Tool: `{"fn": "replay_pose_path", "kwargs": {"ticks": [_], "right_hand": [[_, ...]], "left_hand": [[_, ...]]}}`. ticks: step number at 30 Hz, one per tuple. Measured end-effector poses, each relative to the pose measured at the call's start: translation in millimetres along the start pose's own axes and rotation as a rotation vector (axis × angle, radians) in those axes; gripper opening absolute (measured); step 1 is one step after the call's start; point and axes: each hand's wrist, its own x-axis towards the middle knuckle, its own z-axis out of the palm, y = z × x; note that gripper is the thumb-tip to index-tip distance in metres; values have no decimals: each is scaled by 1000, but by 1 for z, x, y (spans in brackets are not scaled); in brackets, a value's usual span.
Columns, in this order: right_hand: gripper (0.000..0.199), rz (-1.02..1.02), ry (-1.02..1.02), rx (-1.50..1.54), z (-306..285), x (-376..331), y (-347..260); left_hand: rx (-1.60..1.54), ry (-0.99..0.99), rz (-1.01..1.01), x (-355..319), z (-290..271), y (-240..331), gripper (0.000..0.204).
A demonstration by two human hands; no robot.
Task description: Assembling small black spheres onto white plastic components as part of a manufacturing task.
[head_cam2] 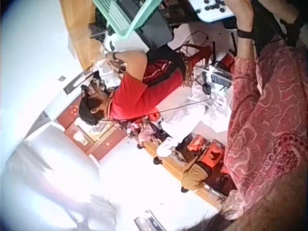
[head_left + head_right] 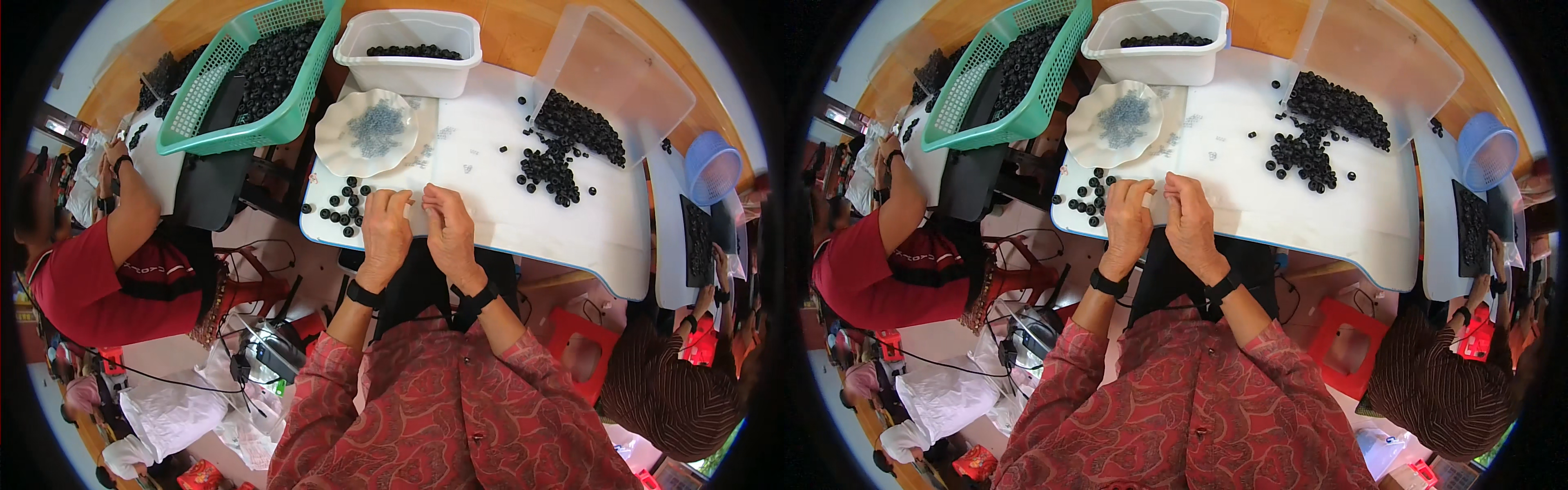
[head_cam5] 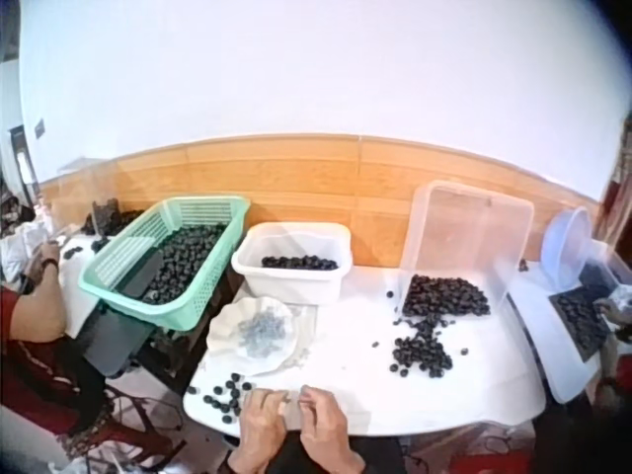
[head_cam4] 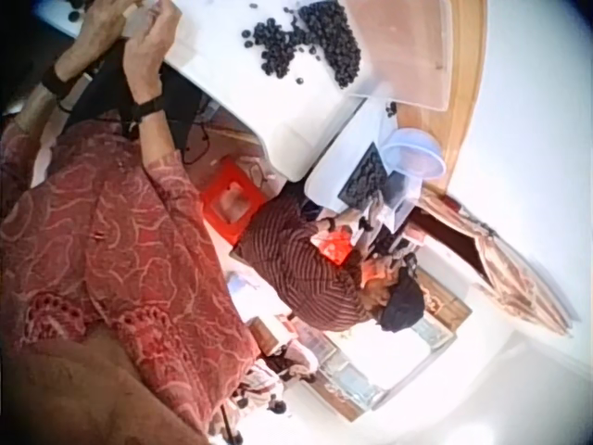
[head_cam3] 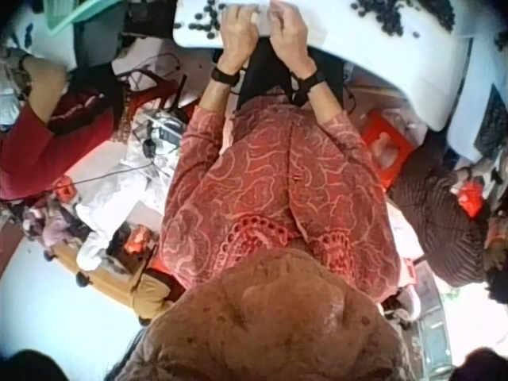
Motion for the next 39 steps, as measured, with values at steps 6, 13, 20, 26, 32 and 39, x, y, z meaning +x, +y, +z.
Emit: {"fn": "replay_pose_path", "kwargs": {"ticks": [6, 13, 20, 26, 32, 39], "right_hand": [[35, 69, -47, 49, -2, 0, -3], [29, 118, -55, 177, -7, -1, -3], [14, 254, -53, 305, -18, -9, -24], [9, 269, -26, 296, -34, -9, -38], [9, 290, -11, 335, -43, -7, -50], [9, 291, -66, 357, -56, -6, -60]], "left_hand": [[-177, 37, -123, -2, -3, -6, 31], [-785, -22, -596, -3, -13, -5, 21], [-1155, -65, -791, -4, -18, 26, 22], [-1199, -134, -764, -5, -24, 42, 26], [-1212, -216, -670, -2, -32, 49, 30], [-1145, -218, -549, -4, -34, 59, 36]]}}
